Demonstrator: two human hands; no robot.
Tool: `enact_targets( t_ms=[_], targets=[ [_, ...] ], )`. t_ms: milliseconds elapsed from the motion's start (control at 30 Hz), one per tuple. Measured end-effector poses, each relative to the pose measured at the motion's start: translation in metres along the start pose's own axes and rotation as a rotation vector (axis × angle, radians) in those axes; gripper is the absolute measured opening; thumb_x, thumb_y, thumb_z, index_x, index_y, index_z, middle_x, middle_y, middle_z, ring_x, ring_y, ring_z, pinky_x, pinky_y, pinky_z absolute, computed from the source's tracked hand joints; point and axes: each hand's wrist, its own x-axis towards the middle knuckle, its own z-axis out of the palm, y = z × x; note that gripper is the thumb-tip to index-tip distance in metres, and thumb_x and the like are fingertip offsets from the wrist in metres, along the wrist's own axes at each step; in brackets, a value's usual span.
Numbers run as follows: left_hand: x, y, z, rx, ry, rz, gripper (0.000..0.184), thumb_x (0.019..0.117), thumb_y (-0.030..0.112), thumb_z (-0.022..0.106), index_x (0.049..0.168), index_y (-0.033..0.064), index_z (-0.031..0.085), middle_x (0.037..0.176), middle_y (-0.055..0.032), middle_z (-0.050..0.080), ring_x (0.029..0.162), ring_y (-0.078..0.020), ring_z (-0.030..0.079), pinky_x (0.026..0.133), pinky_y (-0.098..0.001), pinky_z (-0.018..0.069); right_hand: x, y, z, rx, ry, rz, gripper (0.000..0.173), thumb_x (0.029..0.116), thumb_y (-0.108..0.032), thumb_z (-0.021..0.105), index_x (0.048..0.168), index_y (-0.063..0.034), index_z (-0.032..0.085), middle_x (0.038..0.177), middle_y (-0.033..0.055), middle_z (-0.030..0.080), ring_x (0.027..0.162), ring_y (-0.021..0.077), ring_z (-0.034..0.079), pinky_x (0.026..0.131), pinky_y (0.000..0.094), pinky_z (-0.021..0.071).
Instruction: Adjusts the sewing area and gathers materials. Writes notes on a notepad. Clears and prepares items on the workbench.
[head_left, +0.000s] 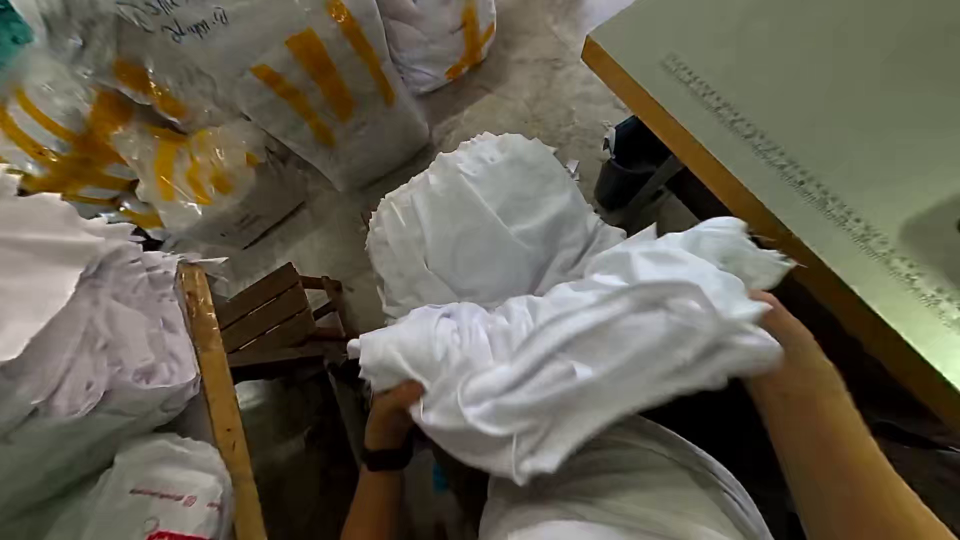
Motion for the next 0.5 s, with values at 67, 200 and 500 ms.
enact_targets(
  t_ms=[67, 200, 500],
  targets=[
    [0.035, -0.008, 0.008, -0.057, 0.180, 0.020, 0.007, 0.0883, 0.025, 0.069, 0.088, 0.0258, 0.076, 0.086, 0.0091, 0.077, 0.081, 0.0013, 0.071, 0.075, -0.0206, 0.0598, 0.041, 0.012, 0.015, 0.190, 0.008, 0.000, 0.043, 0.1111, -0.024, 0.026, 0.088, -0.0222, 0.063, 0.075, -0.0083, 0.069, 0.070, 0.0006, 0.066, 0.065, 0.0218, 0.0586],
    [0.136, -0.022, -0.020, -0.121, 0.388, -0.069, 0.045, 0.1109, 0.048, 0.026, 0.129, 0.0174, 0.054, 0.112, 0.0001, 0.069, 0.100, -0.0102, 0.069, 0.085, -0.0304, 0.0593, 0.126, 0.011, 0.044, 0.077, -0.185, -0.019, 0.049, 0.1096, -0.053, 0.025, 0.097, -0.0212, 0.060, 0.075, -0.0097, 0.065, 0.042, -0.0050, 0.040, 0.039, 0.0104, 0.0341],
    [0.192, -0.047, 0.021, 0.261, -0.044, -0.281, 0.041, 0.1101, 0.027, 0.039, 0.146, 0.0088, 0.048, 0.141, -0.0054, 0.061, 0.124, -0.0199, 0.063, 0.100, -0.0407, 0.0541, 0.069, 0.004, -0.031, -0.659, 0.195, -0.180, 0.031, 0.1062, -0.026, 0.056, 0.122, 0.0000, 0.064, 0.085, 0.0043, 0.065, 0.063, 0.0058, 0.053, 0.059, 0.0250, 0.0462]
  ],
)
